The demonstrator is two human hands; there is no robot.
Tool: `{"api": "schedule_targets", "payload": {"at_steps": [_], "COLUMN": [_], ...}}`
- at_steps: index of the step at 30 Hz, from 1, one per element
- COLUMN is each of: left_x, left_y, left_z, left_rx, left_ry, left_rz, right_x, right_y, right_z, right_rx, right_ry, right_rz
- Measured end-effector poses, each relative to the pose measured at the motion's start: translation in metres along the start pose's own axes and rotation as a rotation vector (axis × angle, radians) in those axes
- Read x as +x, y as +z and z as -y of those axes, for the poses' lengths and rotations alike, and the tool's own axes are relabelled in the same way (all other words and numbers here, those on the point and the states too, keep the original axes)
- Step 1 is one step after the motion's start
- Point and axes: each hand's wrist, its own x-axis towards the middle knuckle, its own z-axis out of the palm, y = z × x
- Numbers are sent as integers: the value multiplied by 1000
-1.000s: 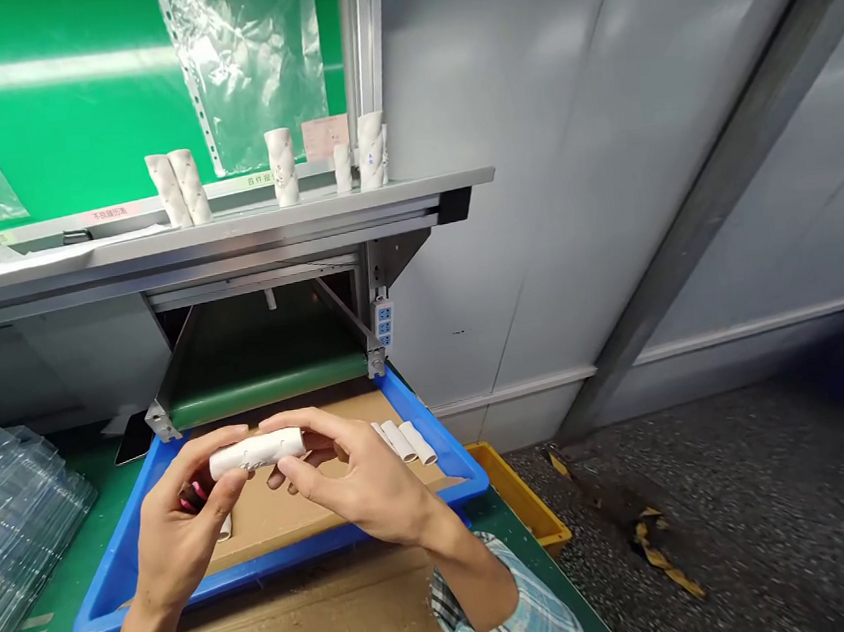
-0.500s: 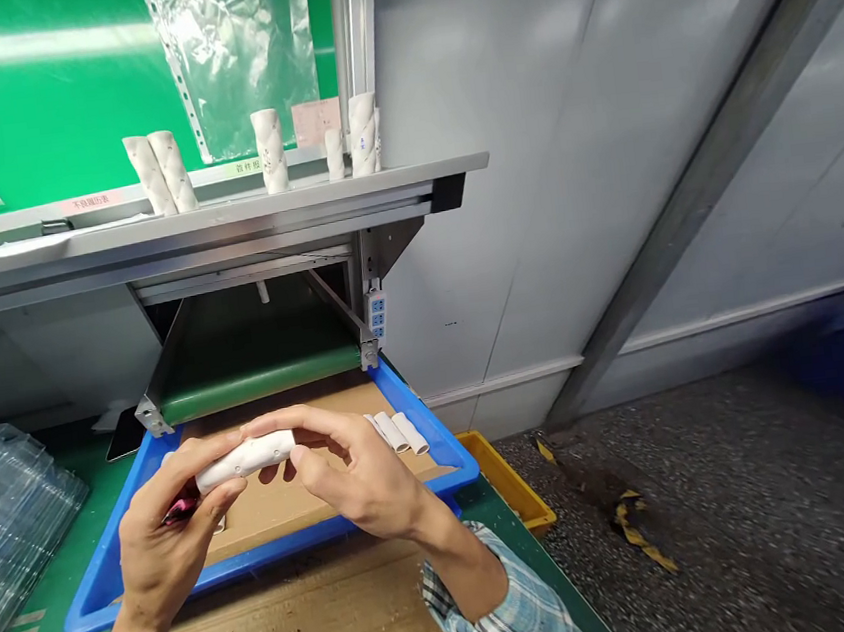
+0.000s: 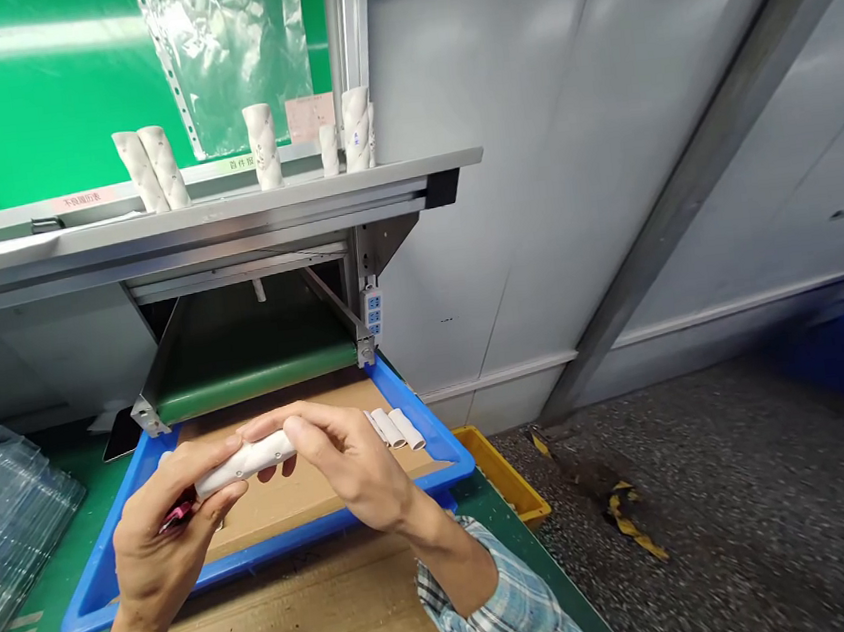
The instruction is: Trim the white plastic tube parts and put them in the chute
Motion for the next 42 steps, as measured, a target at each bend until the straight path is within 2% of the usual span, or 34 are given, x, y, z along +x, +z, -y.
{"api": "schedule_targets", "payload": {"at_steps": [6, 12, 25, 29, 35, 38, 42], "left_x": [-1, -1, 0, 3, -2, -4, 1], "left_y": [1, 2, 5, 4, -12, -16, -14], "left_z": [2, 3, 3, -3, -12, -13, -15], "left_rx": [3, -6, -25, 71, 353, 437, 569], "left_ry": [-70, -70, -101, -124, -222, -151, 92], "left_rz": [-31, -24, -62, -53, 37, 20, -52], "right_x": [-1, -2, -2, -1, 0, 0, -1], "right_y": [0, 3, 4, 6, 5, 5, 6], "right_z": [3, -2, -4, -9, -15, -15, -14], "right_rx": [-33, -44, -107, -198, -287, -353, -472], "right_ry": [-29, -23, -67, -79, -124, -141, -176], "right_rz": [50, 9, 10, -43, -161, -182, -190]}}
